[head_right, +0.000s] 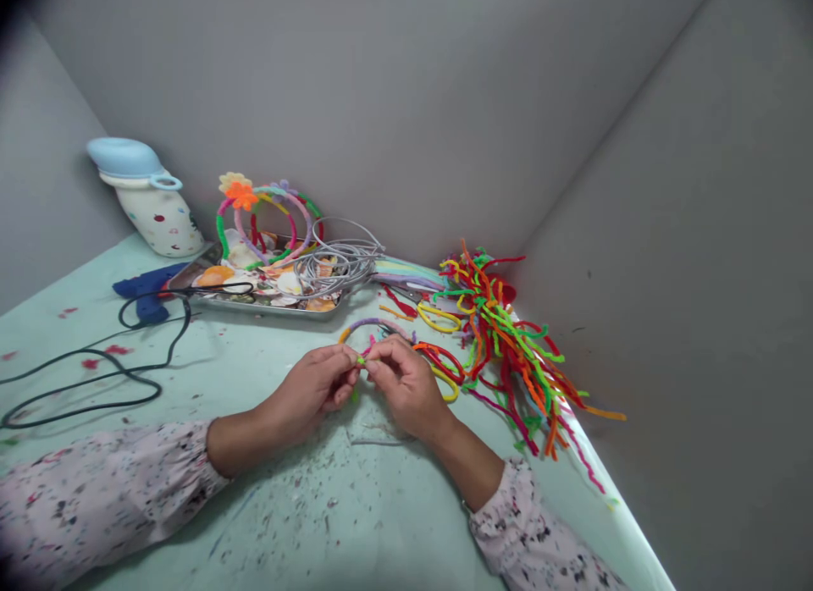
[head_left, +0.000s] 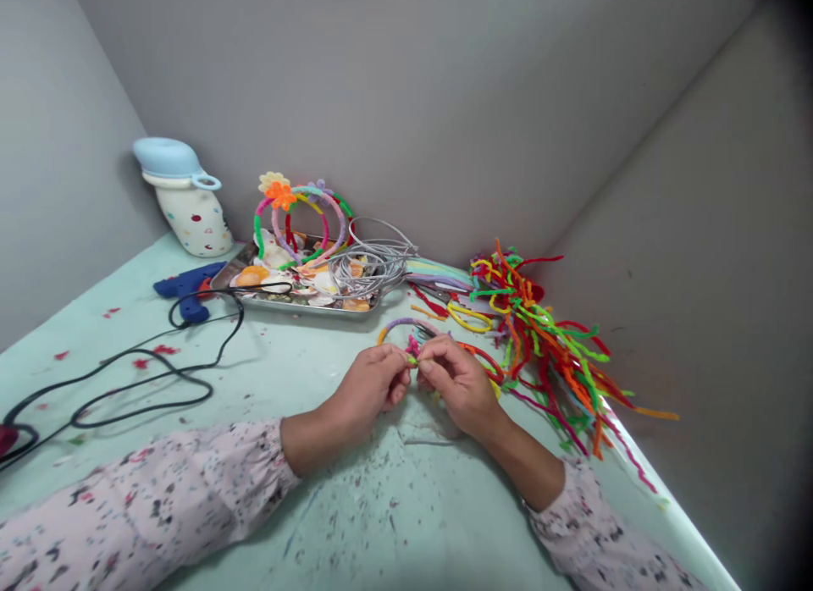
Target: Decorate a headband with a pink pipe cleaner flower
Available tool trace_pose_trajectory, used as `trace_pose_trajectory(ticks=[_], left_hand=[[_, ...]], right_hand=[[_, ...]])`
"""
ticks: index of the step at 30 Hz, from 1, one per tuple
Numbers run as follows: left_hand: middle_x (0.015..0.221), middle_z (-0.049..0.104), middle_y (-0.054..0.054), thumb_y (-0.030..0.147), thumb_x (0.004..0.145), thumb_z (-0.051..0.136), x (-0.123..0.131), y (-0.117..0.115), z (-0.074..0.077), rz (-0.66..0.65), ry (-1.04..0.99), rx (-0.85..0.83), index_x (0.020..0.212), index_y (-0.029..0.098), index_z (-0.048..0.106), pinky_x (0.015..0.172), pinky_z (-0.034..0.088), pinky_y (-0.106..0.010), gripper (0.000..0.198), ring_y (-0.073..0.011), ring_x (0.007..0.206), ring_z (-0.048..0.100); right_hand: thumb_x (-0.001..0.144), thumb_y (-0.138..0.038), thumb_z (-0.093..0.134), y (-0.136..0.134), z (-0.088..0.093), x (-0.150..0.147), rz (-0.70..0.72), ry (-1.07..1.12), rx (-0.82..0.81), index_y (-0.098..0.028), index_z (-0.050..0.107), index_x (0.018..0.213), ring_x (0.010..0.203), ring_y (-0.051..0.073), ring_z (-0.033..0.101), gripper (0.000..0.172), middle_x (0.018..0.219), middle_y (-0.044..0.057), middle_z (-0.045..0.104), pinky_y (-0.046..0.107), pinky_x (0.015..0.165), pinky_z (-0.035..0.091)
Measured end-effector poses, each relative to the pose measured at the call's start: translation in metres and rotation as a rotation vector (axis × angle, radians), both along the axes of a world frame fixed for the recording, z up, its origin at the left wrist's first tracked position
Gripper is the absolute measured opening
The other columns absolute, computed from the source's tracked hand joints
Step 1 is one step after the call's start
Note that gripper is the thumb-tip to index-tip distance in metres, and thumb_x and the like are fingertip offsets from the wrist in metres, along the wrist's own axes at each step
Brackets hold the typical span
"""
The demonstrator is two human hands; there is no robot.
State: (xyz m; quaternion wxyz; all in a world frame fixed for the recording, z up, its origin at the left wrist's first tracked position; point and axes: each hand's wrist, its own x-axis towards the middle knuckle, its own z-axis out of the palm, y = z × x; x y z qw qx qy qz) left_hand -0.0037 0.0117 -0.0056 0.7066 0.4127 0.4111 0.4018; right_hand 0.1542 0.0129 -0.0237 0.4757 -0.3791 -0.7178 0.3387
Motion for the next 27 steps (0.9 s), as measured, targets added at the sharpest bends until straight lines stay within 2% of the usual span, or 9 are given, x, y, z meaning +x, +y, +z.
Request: trace_pose_trajectory(ticks=[4, 6, 9, 12, 16, 22, 27], left_hand=[[0.053, 0.044, 0.004, 0.022, 0.077, 0.050, 0.000, -0.002, -0.002, 0.049, -0.065, 0.001, 0.063, 0.015, 0.048, 0.038, 0.018, -0.017, 0.015, -0.0033, 0.040, 0.032], [0.054, 0.046, 0.004, 0.023, 0.078, 0.051, -0.001, -0.001, -0.003, 0.024, -0.093, 0.016, 0.065, 0.015, 0.050, 0.038, 0.021, -0.017, 0.015, -0.0037, 0.040, 0.034], [0.058, 0.051, 0.002, 0.028, 0.080, 0.053, -0.004, 0.002, -0.005, -0.060, -0.119, 0.069, 0.070, 0.016, 0.053, 0.040, 0.028, -0.018, 0.016, -0.0054, 0.043, 0.042], [0.058, 0.053, 0.002, 0.037, 0.082, 0.056, -0.006, 0.005, -0.007, -0.086, -0.045, 0.132, 0.072, 0.016, 0.054, 0.041, 0.030, -0.019, 0.023, -0.0062, 0.043, 0.045], [0.054, 0.052, 0.003, 0.039, 0.082, 0.056, -0.007, 0.007, -0.009, -0.076, 0.130, 0.215, 0.070, 0.017, 0.053, 0.040, 0.028, -0.019, 0.026, -0.0060, 0.041, 0.041], [0.051, 0.047, 0.004, 0.028, 0.079, 0.054, -0.007, 0.010, -0.011, -0.057, 0.200, 0.178, 0.063, 0.016, 0.050, 0.040, 0.026, -0.019, 0.020, -0.0053, 0.039, 0.039], [0.049, 0.039, 0.005, 0.026, 0.077, 0.054, -0.005, 0.006, -0.004, 0.036, 0.009, 0.043, 0.057, 0.016, 0.045, 0.038, 0.018, -0.018, 0.025, -0.0031, 0.039, 0.030]], right_hand=[[0.086, -0.015, 0.055, -0.002, 0.003, -0.002, -0.023, -0.140, 0.251, -0.021, 0.059, 0.086, 0.084, 0.016, 0.057, 0.007, 0.084, 0.002, 0.059, 0.030, 0.075, 0.045], [0.085, -0.014, 0.056, -0.004, 0.003, -0.002, -0.053, -0.149, 0.294, -0.021, 0.059, 0.086, 0.084, 0.016, 0.057, 0.008, 0.084, 0.002, 0.059, 0.030, 0.076, 0.045], [0.088, -0.020, 0.054, -0.006, 0.001, -0.002, -0.095, -0.064, 0.166, -0.021, 0.057, 0.085, 0.075, 0.014, 0.055, 0.005, 0.081, 0.001, 0.055, 0.028, 0.067, 0.044], [0.091, -0.026, 0.050, -0.007, -0.001, -0.002, -0.046, 0.021, 0.006, -0.020, 0.054, 0.083, 0.066, 0.012, 0.051, 0.011, 0.076, -0.001, 0.051, 0.026, 0.061, 0.043], [0.092, -0.026, 0.049, -0.007, -0.001, -0.001, -0.037, 0.034, -0.018, -0.020, 0.053, 0.084, 0.063, 0.011, 0.051, 0.011, 0.075, -0.001, 0.050, 0.026, 0.060, 0.042], [0.088, -0.016, 0.052, -0.006, 0.004, -0.002, -0.101, -0.134, 0.226, -0.020, 0.057, 0.085, 0.079, 0.015, 0.056, 0.007, 0.082, 0.002, 0.056, 0.029, 0.069, 0.046], [0.084, -0.008, 0.053, -0.004, 0.003, -0.001, -0.075, -0.333, 0.546, -0.021, 0.058, 0.096, 0.086, 0.017, 0.060, 0.018, 0.090, 0.006, 0.063, 0.032, 0.076, 0.050]])
